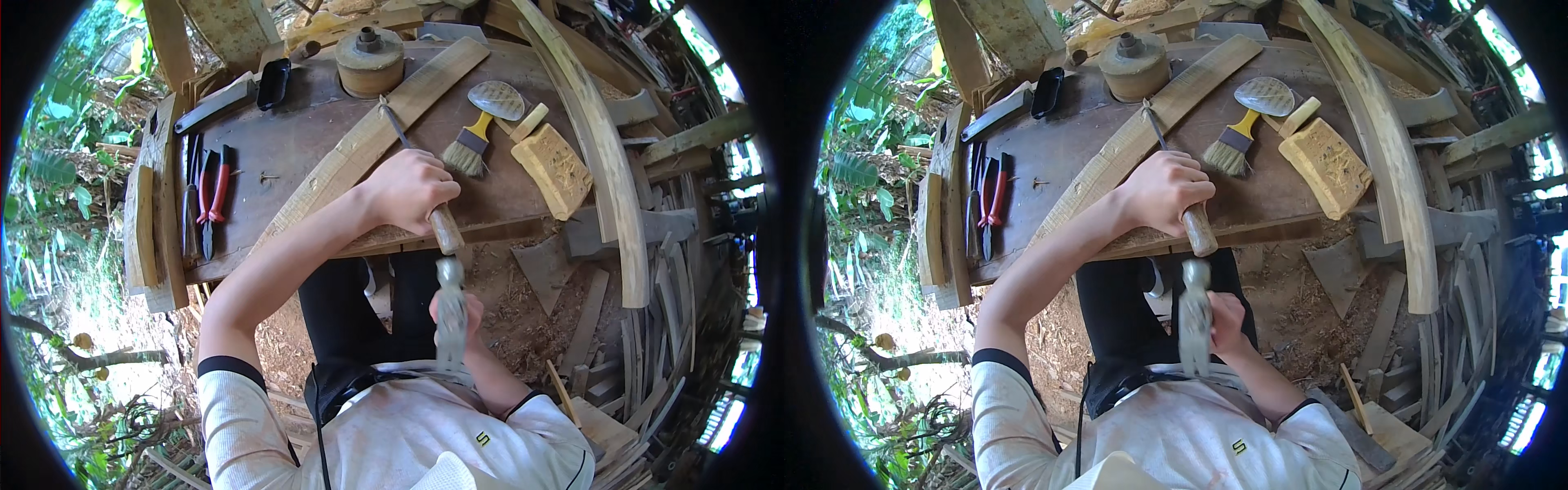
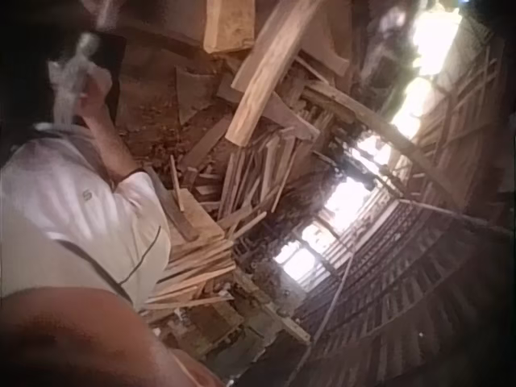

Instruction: The person holds a chisel against a curved wooden plank and repeatedly strikes the chisel handle with a hammer to carve the wood. The person maintains a steady grip and continues the same carving motion throughout the clip.

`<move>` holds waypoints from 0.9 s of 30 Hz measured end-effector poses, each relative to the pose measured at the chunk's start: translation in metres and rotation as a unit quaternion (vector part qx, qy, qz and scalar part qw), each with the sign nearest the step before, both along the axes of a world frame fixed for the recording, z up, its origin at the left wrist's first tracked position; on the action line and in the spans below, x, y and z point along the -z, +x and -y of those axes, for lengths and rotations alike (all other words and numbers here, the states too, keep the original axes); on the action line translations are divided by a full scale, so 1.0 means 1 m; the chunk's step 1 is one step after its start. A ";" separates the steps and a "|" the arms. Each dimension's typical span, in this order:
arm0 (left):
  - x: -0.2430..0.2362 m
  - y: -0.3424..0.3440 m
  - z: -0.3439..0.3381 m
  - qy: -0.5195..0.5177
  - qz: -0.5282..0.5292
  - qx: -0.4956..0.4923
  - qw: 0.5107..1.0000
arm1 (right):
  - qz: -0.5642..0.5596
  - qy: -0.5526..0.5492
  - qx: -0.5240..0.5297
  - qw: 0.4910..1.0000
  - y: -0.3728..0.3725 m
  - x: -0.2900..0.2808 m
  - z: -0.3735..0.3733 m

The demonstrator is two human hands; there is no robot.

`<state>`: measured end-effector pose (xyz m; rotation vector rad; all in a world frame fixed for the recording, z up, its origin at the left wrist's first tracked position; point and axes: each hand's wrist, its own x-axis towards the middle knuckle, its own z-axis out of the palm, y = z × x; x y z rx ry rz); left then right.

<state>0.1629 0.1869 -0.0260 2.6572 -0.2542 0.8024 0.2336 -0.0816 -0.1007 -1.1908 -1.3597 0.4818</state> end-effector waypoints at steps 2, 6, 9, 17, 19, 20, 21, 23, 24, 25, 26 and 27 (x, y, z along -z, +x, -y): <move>0.001 0.000 0.000 -0.002 0.003 0.002 1.000 | -0.011 0.034 0.008 0.999 0.003 0.015 0.011; 0.000 -0.002 -0.002 -0.001 0.016 0.007 1.000 | -0.078 0.087 0.028 0.993 0.004 0.030 0.030; 0.000 0.000 -0.001 0.000 -0.008 0.008 1.000 | -0.101 0.101 -0.004 0.990 0.009 0.030 0.021; -0.002 -0.003 -0.003 0.005 0.001 -0.002 1.000 | 0.025 0.035 -0.009 0.999 0.021 0.014 0.026; -0.003 -0.001 -0.003 0.004 0.002 -0.002 1.000 | 0.008 -0.040 -0.020 0.999 0.021 0.011 0.023; -0.002 -0.001 -0.002 0.004 0.001 -0.002 1.000 | 0.011 -0.009 0.002 1.000 0.017 0.013 0.021; -0.002 -0.001 -0.002 0.004 0.001 -0.003 1.000 | 0.015 0.021 0.025 0.999 0.014 0.015 0.020; -0.002 0.000 -0.002 0.005 -0.003 -0.001 1.000 | -0.007 0.091 0.023 0.996 0.007 0.014 0.011; -0.002 0.000 -0.002 0.006 -0.005 0.000 1.000 | -0.014 0.053 0.016 0.998 0.008 0.014 0.013; -0.002 -0.001 -0.002 0.005 -0.011 -0.005 1.000 | -0.025 -0.017 0.013 0.999 0.009 0.017 0.019; -0.003 -0.001 -0.002 0.005 -0.015 -0.007 1.000 | -0.038 -0.074 0.014 0.996 0.009 0.019 0.021; -0.004 0.000 -0.002 0.004 -0.020 -0.009 1.000 | -0.042 -0.102 0.015 0.994 0.008 0.020 0.024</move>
